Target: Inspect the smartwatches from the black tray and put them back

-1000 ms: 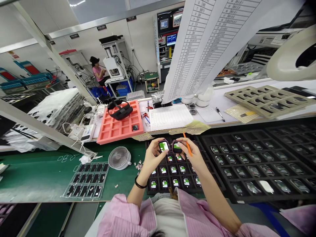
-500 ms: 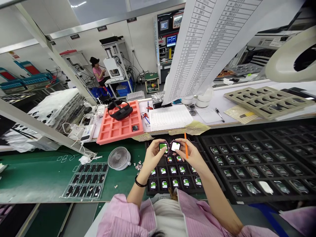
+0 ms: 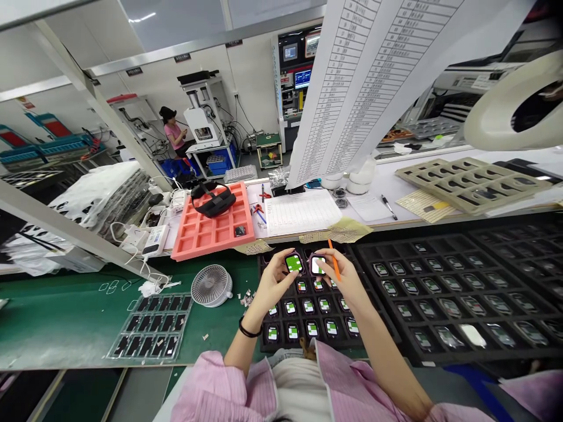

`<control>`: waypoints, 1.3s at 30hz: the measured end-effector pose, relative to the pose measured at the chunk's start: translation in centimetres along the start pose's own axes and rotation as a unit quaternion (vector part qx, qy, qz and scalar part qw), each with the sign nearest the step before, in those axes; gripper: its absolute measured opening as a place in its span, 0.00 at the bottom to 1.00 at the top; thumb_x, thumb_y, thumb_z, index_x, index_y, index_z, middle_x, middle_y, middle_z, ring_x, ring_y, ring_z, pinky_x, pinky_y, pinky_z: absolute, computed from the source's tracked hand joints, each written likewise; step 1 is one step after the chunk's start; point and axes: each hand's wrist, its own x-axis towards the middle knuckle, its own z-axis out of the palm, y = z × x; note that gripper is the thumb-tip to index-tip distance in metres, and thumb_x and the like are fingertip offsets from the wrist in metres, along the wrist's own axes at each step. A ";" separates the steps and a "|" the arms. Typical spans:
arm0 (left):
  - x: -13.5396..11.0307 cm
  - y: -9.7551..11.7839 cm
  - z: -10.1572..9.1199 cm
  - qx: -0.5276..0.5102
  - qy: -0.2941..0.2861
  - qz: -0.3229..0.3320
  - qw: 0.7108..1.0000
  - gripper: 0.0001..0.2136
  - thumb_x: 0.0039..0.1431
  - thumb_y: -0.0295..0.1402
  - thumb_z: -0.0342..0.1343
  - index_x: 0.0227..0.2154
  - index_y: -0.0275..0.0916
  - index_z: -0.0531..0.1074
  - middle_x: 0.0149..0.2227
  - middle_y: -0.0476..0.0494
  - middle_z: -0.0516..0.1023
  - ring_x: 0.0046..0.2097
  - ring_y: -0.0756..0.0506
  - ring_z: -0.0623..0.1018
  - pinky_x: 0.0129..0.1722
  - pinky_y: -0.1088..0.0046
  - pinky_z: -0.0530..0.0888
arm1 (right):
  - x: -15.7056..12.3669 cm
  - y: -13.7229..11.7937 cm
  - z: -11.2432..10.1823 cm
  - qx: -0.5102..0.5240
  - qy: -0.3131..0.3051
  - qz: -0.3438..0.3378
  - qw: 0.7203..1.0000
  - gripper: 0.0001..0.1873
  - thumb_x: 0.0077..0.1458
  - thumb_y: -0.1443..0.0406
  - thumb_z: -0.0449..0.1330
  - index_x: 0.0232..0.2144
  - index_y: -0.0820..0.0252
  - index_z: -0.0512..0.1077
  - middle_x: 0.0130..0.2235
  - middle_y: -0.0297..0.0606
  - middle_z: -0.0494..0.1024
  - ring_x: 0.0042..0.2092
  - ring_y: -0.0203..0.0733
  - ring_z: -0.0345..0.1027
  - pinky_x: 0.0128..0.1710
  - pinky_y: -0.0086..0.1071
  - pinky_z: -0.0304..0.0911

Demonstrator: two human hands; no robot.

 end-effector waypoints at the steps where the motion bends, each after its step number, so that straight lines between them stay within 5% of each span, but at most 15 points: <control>1: 0.0 0.0 0.0 0.000 0.005 0.001 1.000 0.24 0.56 0.39 0.59 0.55 0.40 0.64 0.50 0.39 0.70 0.39 0.49 0.72 0.33 0.77 0.71 | 0.0 0.0 0.0 -0.002 -0.007 -0.007 1.000 0.18 0.46 0.54 0.67 0.37 0.55 0.70 0.32 0.33 0.73 0.20 0.31 0.61 0.21 0.31 0.65; 8: 0.5 1.1 0.3 -0.024 0.054 -0.029 0.998 0.18 0.57 0.48 0.55 0.41 0.38 0.71 0.34 0.46 0.72 0.32 0.50 0.71 0.25 0.78 0.68 | 0.1 0.7 -0.1 -0.030 -0.042 -0.060 0.997 0.23 0.40 0.58 0.71 0.39 0.54 0.70 0.40 0.38 0.75 0.38 0.42 0.71 0.36 0.35 0.71; 12: 0.7 1.1 0.4 -0.006 0.060 -0.003 0.998 0.17 0.56 0.46 0.57 0.38 0.36 0.71 0.34 0.45 0.72 0.33 0.50 0.71 0.28 0.78 0.69 | 0.0 0.4 0.1 -0.011 -0.035 -0.025 0.999 0.21 0.43 0.55 0.69 0.39 0.54 0.70 0.36 0.36 0.75 0.27 0.36 0.69 0.23 0.30 0.66; 16: 0.6 0.4 0.4 0.003 0.027 0.024 0.999 0.18 0.55 0.41 0.60 0.45 0.38 0.69 0.42 0.42 0.72 0.39 0.48 0.72 0.35 0.74 0.72 | -0.2 -0.2 0.3 0.007 0.015 0.011 1.000 0.19 0.46 0.52 0.66 0.35 0.56 0.71 0.34 0.35 0.74 0.20 0.32 0.65 0.15 0.27 0.52; 23: 0.3 0.2 0.1 0.028 -0.011 0.020 0.999 0.23 0.57 0.37 0.59 0.54 0.41 0.64 0.52 0.38 0.68 0.48 0.44 0.71 0.38 0.74 0.71 | -0.1 -0.1 -0.2 0.020 0.007 0.000 1.000 0.17 0.50 0.51 0.63 0.37 0.56 0.71 0.30 0.34 0.72 0.22 0.34 0.66 0.16 0.27 0.54; 29: 0.4 0.2 -0.2 -0.025 -0.007 0.015 1.000 0.21 0.62 0.40 0.53 0.57 0.43 0.61 0.51 0.39 0.68 0.36 0.51 0.69 0.27 0.78 0.67 | -0.2 0.0 -0.6 0.010 -0.061 -0.008 0.998 0.24 0.48 0.56 0.66 0.46 0.53 0.68 0.46 0.42 0.73 0.31 0.40 0.72 0.16 0.26 0.58; 39: 0.3 0.5 -0.3 -0.034 -0.020 0.022 0.999 0.23 0.61 0.40 0.54 0.57 0.43 0.60 0.48 0.40 0.68 0.31 0.53 0.64 0.29 0.76 0.67 | 0.0 0.0 -0.1 0.012 0.006 0.003 1.000 0.20 0.48 0.51 0.65 0.40 0.55 0.71 0.38 0.37 0.74 0.24 0.35 0.67 0.15 0.27 0.54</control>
